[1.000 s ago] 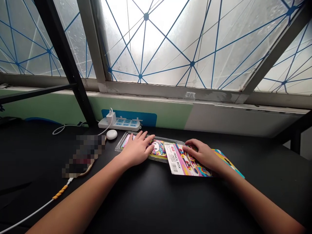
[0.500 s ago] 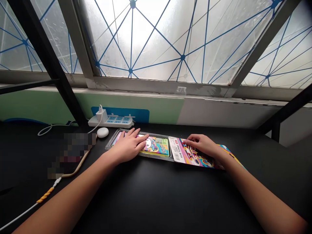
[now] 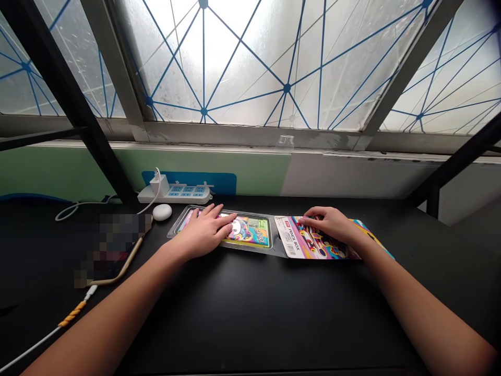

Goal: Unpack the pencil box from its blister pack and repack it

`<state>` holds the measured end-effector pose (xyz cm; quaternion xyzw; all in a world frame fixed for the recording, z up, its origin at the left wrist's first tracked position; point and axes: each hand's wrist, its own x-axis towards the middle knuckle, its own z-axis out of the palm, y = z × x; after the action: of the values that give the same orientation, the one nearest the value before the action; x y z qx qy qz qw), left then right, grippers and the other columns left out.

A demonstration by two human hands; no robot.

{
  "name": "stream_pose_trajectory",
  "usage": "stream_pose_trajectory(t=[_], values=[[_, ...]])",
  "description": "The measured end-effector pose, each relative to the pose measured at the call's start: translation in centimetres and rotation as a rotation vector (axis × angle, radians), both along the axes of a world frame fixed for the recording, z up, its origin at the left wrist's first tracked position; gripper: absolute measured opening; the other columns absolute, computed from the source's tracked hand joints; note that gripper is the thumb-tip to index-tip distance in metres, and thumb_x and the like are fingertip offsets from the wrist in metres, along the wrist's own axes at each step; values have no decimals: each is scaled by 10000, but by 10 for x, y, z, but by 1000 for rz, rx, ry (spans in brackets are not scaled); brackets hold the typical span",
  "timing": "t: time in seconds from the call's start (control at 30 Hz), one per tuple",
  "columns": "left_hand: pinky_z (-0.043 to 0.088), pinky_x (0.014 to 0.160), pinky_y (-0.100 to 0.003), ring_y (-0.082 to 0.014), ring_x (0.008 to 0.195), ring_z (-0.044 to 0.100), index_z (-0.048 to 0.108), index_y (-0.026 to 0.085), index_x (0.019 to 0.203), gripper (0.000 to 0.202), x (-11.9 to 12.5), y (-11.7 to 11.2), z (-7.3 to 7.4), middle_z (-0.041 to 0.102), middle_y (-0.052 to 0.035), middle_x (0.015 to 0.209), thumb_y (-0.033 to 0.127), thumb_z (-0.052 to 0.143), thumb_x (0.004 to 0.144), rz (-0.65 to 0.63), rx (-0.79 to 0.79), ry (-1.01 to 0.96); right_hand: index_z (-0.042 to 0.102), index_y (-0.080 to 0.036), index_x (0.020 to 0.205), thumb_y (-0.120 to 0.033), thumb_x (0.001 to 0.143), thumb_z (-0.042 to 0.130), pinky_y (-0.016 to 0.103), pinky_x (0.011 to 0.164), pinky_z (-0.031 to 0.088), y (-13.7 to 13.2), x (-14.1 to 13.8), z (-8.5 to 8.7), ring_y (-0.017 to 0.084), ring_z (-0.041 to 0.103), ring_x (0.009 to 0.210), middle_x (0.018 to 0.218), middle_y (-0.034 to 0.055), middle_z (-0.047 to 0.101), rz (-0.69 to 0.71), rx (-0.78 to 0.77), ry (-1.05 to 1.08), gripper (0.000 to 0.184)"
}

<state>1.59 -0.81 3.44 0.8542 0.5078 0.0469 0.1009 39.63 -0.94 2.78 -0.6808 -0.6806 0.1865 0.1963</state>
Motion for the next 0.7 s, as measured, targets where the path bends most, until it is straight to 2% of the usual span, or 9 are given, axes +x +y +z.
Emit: stream_pose_trajectory(t=[0.23, 0.37, 0.43, 0.5, 0.57, 0.63, 0.7], values=[[154, 1177, -720, -376, 1565, 198, 457, 304, 1547, 533, 18, -15, -8, 315, -143, 1671, 452, 299, 1059, 20, 60, -61, 734, -251, 816, -718, 797, 643, 281, 537, 405, -15, -33, -4, 190, 623, 663, 725, 14, 720, -26, -17, 53, 476], [82, 1188, -746, -367, 1568, 196, 381, 225, 1578, 593, 33, -31, -7, 314, -148, 1668, 476, 384, 1040, 23, 6, -236, 724, -256, 830, -723, 809, 625, 282, 537, 425, -20, -47, -6, 193, 637, 644, 714, 11, 728, -19, -41, 69, 478], [105, 1224, -691, -344, 1562, 229, 359, 190, 1579, 617, 39, -40, -4, 340, -151, 1657, 466, 428, 1032, 22, -32, -405, 722, -250, 831, -725, 810, 618, 291, 550, 441, -20, -50, -6, 202, 644, 657, 729, 20, 736, -2, -44, 67, 487], [243, 1243, -562, -306, 1524, 330, 433, 179, 1523, 563, 43, -48, -1, 420, -144, 1616, 422, 487, 1017, 16, -36, -628, 722, -243, 840, -737, 812, 603, 302, 560, 455, -18, -51, -6, 211, 648, 671, 747, 29, 745, 22, -51, 64, 509], [381, 1188, -439, -268, 1442, 459, 547, 201, 1401, 427, 46, -55, 1, 523, -120, 1535, 358, 523, 1005, 17, -18, -848, 724, -239, 844, -763, 804, 587, 310, 559, 460, -15, -48, -7, 217, 647, 673, 754, 34, 749, 38, -67, 54, 543], [449, 1119, -379, -246, 1343, 556, 628, 219, 1251, 285, 45, -55, 3, 614, -96, 1425, 291, 543, 988, -5, 24, -998, 729, -236, 831, -790, 782, 587, 315, 552, 463, -11, -41, -8, 222, 646, 670, 754, 41, 752, 52, -99, 40, 575], [461, 1085, -361, -238, 1269, 602, 665, 221, 1135, 203, 40, -50, 4, 671, -82, 1321, 233, 561, 962, -22, 88, -1065, 738, -234, 794, -804, 755, 608, 321, 529, 462, -6, -30, -9, 227, 647, 646, 728, 49, 747, 46, -78, 31, 586]])
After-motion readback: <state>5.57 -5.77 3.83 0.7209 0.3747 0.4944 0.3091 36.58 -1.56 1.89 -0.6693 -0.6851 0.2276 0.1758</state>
